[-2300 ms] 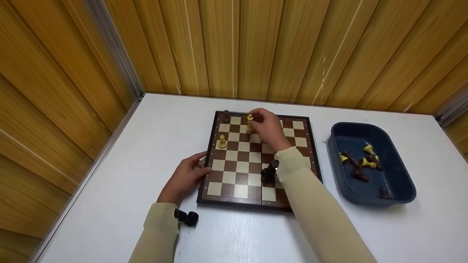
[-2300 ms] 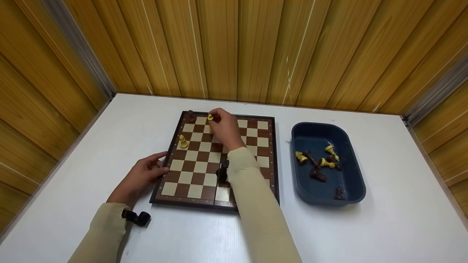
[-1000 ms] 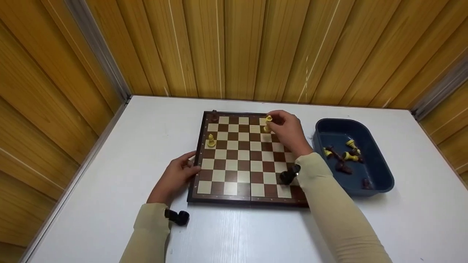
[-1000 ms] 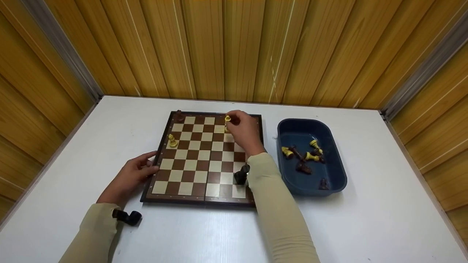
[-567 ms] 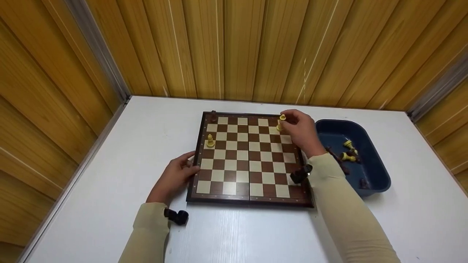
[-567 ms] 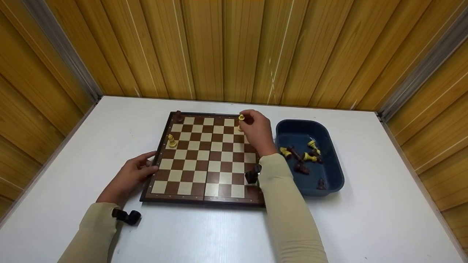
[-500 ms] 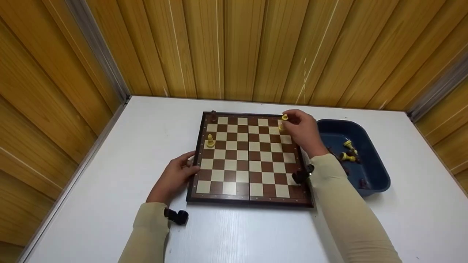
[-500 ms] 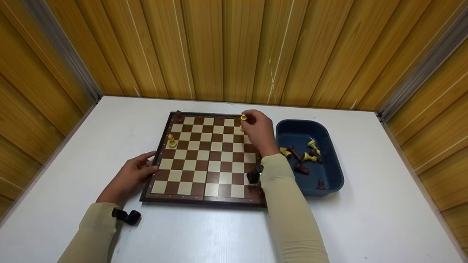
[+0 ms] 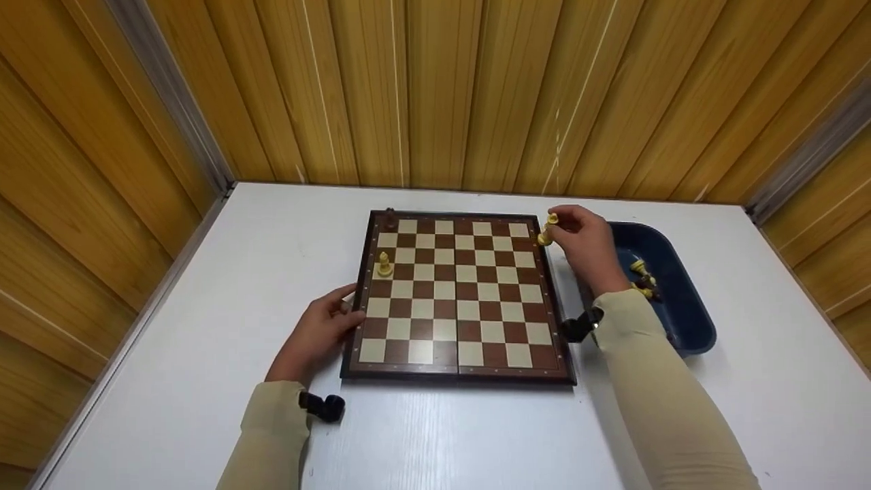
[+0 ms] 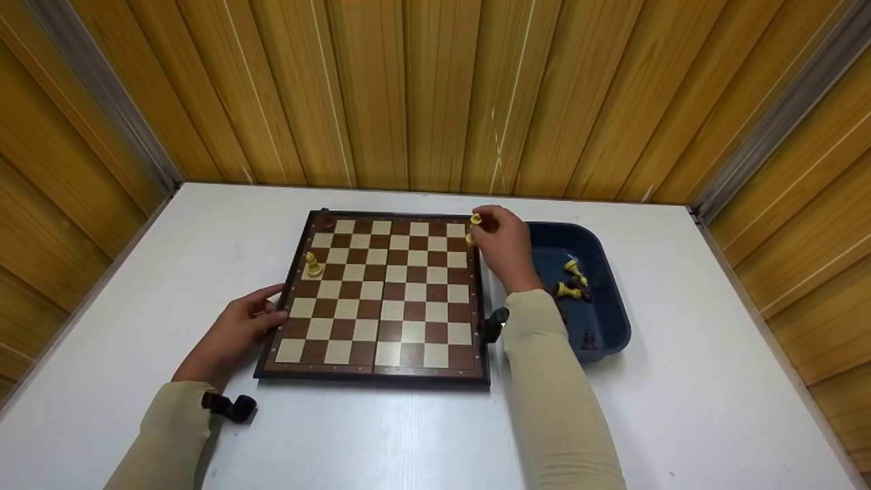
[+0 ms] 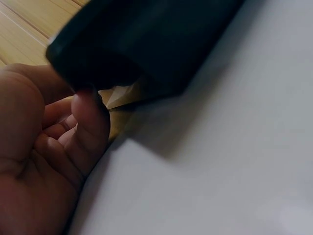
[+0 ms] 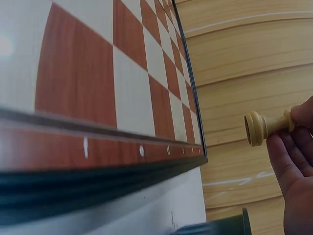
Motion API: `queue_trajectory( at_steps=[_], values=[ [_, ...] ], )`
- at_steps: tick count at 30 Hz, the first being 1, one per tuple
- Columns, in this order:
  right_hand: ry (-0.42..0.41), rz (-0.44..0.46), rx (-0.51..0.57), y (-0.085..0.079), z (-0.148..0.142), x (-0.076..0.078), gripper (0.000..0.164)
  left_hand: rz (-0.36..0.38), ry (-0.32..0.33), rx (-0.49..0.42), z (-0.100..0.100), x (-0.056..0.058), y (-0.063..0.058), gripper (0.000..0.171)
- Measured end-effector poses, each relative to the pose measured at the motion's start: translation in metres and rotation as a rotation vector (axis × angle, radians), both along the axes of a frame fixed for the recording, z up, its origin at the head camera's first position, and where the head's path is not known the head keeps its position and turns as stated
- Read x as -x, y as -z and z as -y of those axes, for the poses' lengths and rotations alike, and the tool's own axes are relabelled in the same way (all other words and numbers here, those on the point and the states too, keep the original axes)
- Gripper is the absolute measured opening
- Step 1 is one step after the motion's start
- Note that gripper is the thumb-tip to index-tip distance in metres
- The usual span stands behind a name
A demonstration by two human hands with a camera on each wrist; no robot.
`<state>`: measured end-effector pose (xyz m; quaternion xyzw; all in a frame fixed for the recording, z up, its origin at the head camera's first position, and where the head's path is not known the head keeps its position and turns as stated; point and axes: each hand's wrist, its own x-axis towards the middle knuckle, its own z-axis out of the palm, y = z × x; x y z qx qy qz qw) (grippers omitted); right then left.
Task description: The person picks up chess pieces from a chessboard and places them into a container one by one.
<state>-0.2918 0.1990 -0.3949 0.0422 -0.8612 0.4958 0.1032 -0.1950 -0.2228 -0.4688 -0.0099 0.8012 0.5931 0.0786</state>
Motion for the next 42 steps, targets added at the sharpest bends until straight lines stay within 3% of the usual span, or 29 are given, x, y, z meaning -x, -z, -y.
queue_trajectory(
  at_steps=[8,19,20,33,42],
  values=[
    [0.053,-0.006,-0.031,-0.002,-0.021,-0.004,0.031,-0.023,0.006,0.044,0.001,-0.001,-0.001,0.056],
    [0.096,0.038,0.005,-0.017,-0.038,-0.007,0.032,0.003,0.001,-0.015,-0.002,-0.002,-0.003,0.053],
    [0.098,0.032,-0.002,-0.017,-0.039,-0.007,0.032,0.002,0.000,-0.019,0.000,0.000,0.001,0.053],
    [0.126,0.056,-0.124,-0.028,-0.060,-0.013,0.037,0.022,0.000,0.000,0.001,0.000,0.000,0.053],
    [0.126,0.128,-0.134,-0.033,-0.080,-0.013,0.037,0.014,0.003,0.013,0.001,0.000,0.000,0.054]
  ],
)
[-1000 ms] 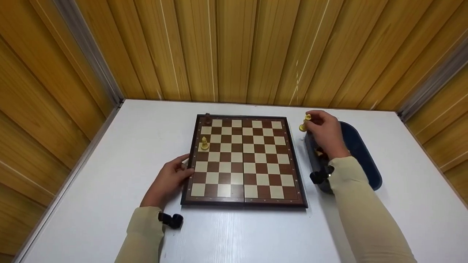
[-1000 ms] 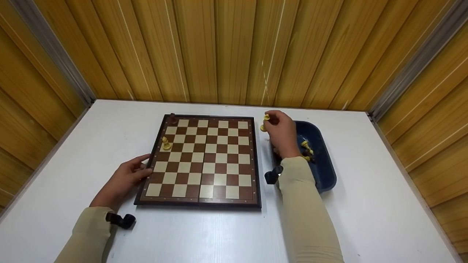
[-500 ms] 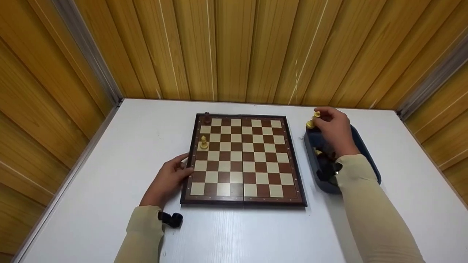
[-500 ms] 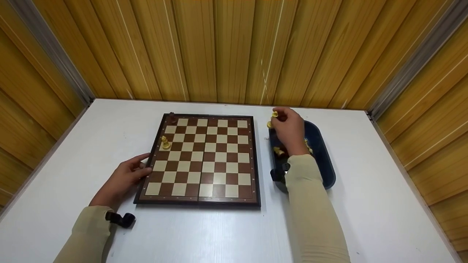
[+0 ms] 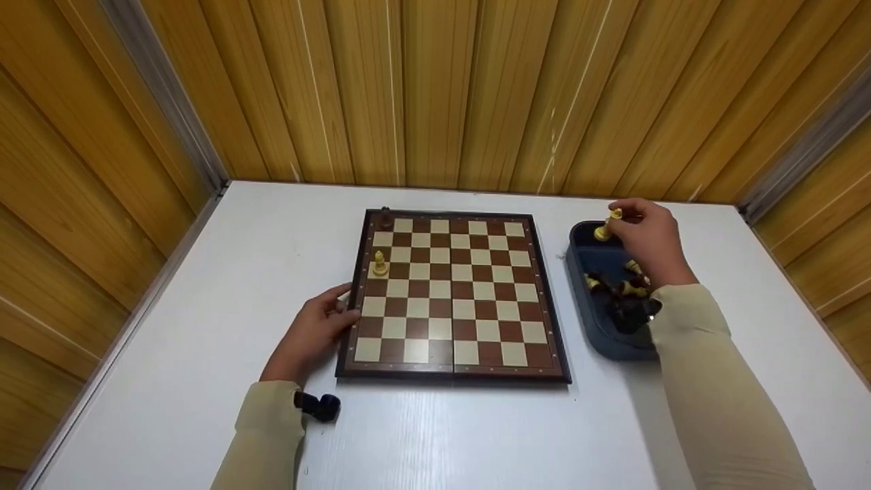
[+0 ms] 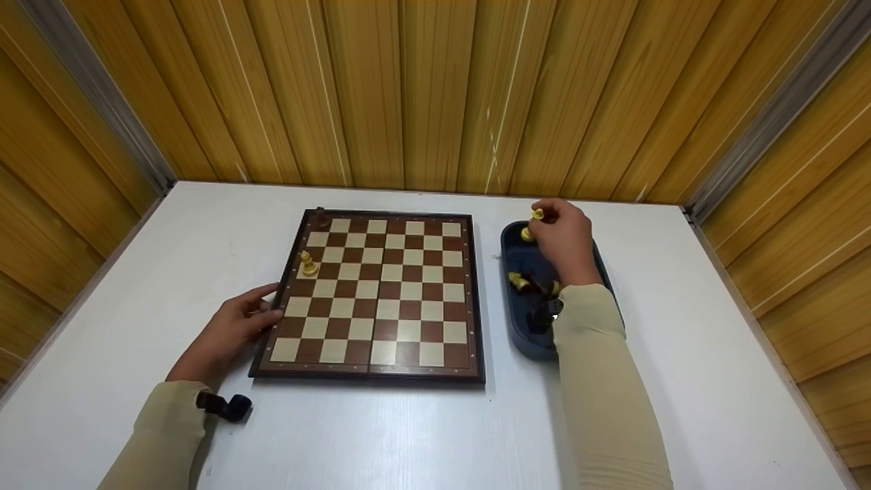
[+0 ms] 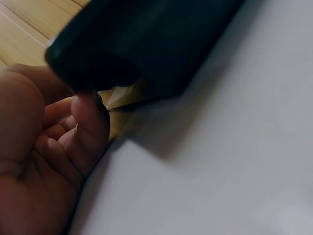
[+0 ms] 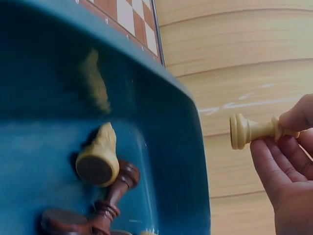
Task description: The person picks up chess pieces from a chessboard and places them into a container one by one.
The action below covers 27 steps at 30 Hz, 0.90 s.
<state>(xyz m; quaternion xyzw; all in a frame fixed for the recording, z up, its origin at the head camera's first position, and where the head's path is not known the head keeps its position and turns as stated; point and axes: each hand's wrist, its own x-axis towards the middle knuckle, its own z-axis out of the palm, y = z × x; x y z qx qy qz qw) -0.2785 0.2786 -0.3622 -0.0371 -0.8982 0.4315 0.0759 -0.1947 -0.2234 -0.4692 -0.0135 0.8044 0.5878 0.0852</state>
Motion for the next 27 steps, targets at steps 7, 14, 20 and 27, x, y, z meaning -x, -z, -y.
queue_trajectory(
  at_steps=[7,14,20,27],
  values=[
    [0.018,0.040,-0.036,0.000,-0.013,-0.002,0.037,0.002,-0.003,0.015,-0.001,0.001,-0.002,0.054],
    [0.031,0.074,-0.072,0.002,-0.024,-0.003,0.039,-0.003,0.002,0.013,-0.001,0.002,-0.002,0.054],
    [0.042,0.097,-0.091,0.006,-0.032,-0.004,0.040,0.012,0.001,-0.008,0.000,0.001,-0.001,0.054],
    [0.049,0.106,-0.102,0.009,-0.038,-0.005,0.045,-0.003,-0.001,0.003,0.000,0.001,-0.001,0.055]
  ],
)
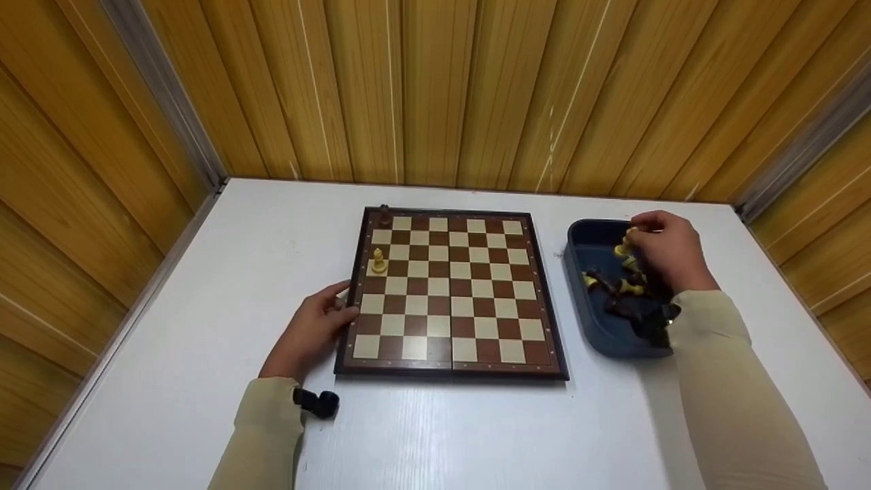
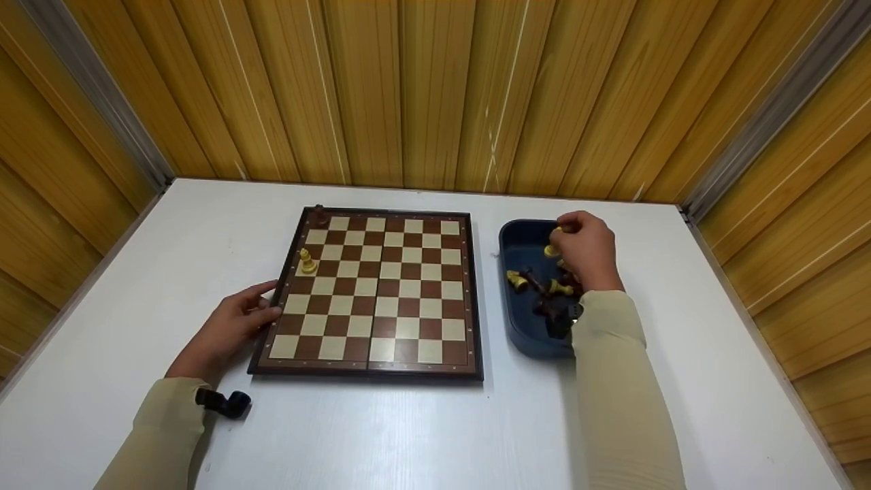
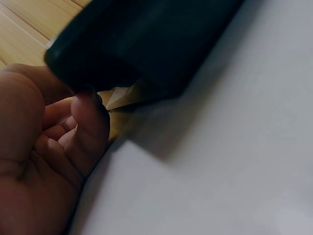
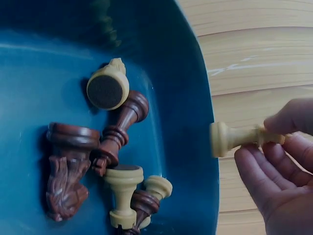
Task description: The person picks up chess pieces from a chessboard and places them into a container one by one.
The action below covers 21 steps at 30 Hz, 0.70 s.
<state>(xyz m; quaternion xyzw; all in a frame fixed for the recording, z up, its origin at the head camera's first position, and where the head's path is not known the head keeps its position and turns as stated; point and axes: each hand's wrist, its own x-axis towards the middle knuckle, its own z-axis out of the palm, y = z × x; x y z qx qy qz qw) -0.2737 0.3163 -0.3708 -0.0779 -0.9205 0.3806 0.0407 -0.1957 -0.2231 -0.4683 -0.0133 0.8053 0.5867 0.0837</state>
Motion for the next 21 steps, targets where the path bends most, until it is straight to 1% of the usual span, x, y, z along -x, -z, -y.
queue_trajectory(
  at_steps=[5,8,10,21],
  values=[
    [0.006,0.000,0.016,0.0015,-0.0024,-0.0013,0.053,-0.002,0.003,0.017,0.0007,-0.0006,0.0004,0.054],
    [0.015,0.000,0.030,0.0018,-0.0026,-0.0010,0.053,-0.008,0.005,0.024,0.0015,-0.0017,0.0001,0.053],
    [0.014,0.003,0.035,0.0014,-0.0020,-0.0007,0.053,-0.004,0.001,0.012,0.0018,-0.0023,-0.0002,0.053],
    [-0.013,0.024,0.034,0.0003,0.0065,0.0013,0.055,-0.027,0.012,0.014,0.0004,-0.0024,-0.0015,0.053]
  ],
)
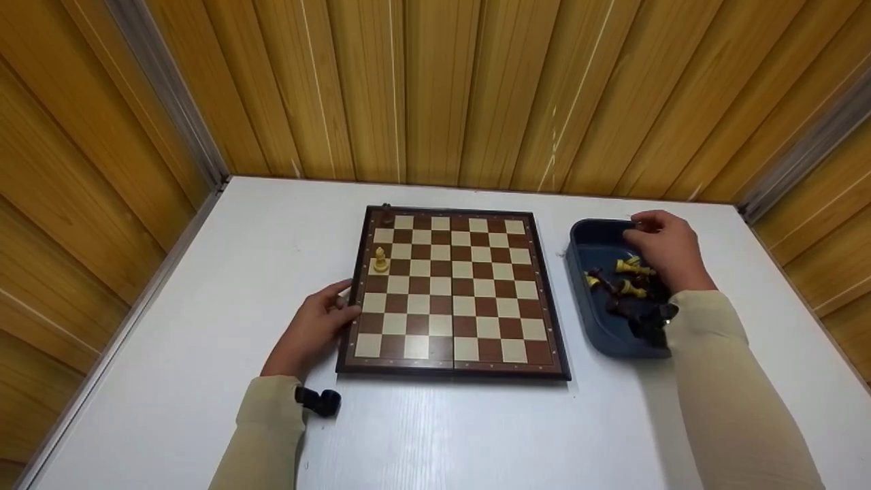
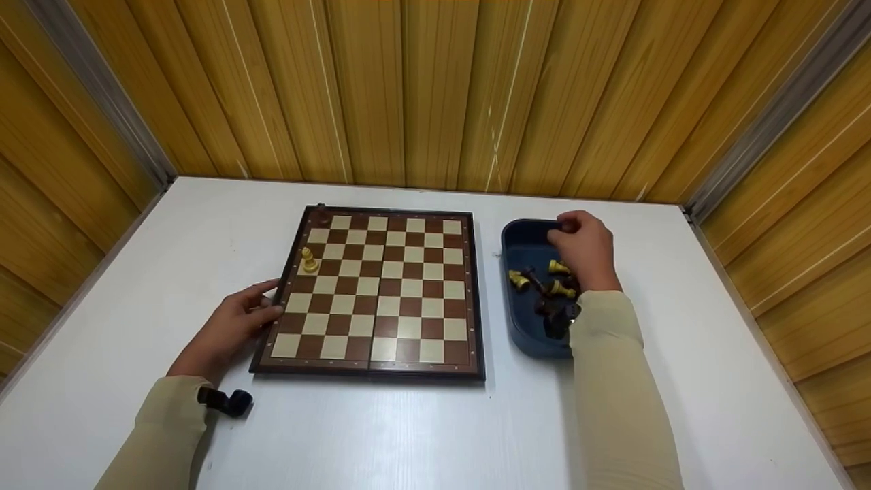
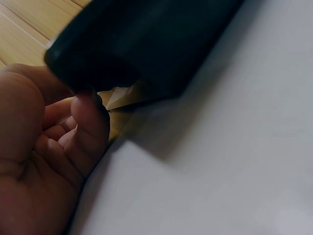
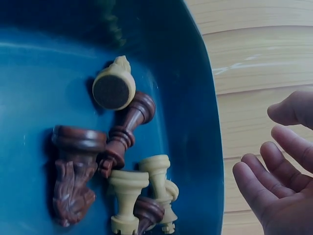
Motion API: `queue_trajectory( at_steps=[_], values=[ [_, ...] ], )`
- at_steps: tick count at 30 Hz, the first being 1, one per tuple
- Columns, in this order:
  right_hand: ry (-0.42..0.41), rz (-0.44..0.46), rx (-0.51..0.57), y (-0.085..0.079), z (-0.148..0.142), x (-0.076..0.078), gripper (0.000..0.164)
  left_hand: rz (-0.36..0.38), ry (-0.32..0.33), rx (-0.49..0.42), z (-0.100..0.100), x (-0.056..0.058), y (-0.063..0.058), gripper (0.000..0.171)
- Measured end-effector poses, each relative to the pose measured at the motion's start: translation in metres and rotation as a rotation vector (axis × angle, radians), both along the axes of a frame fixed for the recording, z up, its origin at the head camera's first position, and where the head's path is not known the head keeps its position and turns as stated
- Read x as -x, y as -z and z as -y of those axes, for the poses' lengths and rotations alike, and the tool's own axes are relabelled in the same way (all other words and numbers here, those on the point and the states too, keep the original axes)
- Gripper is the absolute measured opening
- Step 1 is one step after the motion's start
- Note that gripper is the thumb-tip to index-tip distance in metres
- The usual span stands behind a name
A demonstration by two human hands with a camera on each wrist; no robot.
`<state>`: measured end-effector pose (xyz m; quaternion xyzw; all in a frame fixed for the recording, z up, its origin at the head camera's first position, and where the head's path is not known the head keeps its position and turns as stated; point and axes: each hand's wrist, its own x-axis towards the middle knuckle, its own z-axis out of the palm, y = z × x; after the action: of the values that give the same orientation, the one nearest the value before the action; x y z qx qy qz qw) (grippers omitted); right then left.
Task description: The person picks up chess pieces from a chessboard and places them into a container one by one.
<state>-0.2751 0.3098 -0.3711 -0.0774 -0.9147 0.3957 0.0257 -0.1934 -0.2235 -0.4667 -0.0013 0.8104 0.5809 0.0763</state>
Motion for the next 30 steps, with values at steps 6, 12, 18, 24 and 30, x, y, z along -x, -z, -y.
queue_trajectory(
  at_steps=[6,12,18,24,30],
  values=[
    [-0.018,-0.010,0.006,-0.007,0.010,0.004,0.051,-0.019,0.012,0.022,0.000,0.004,-0.002,0.052],
    [-0.050,-0.069,-0.003,-0.013,0.021,0.008,0.049,-0.022,0.001,0.012,-0.001,0.007,-0.006,0.054],
    [-0.090,-0.082,0.001,-0.016,0.029,0.009,0.049,-0.021,-0.006,0.000,-0.002,0.009,-0.007,0.055],
    [-0.121,-0.070,0.022,-0.017,0.040,0.009,0.051,-0.015,-0.018,0.001,-0.001,0.006,-0.007,0.055],
    [-0.141,-0.028,0.018,-0.015,0.052,0.007,0.051,0.010,-0.021,-0.014,-0.002,0.002,-0.003,0.055]
  ],
)
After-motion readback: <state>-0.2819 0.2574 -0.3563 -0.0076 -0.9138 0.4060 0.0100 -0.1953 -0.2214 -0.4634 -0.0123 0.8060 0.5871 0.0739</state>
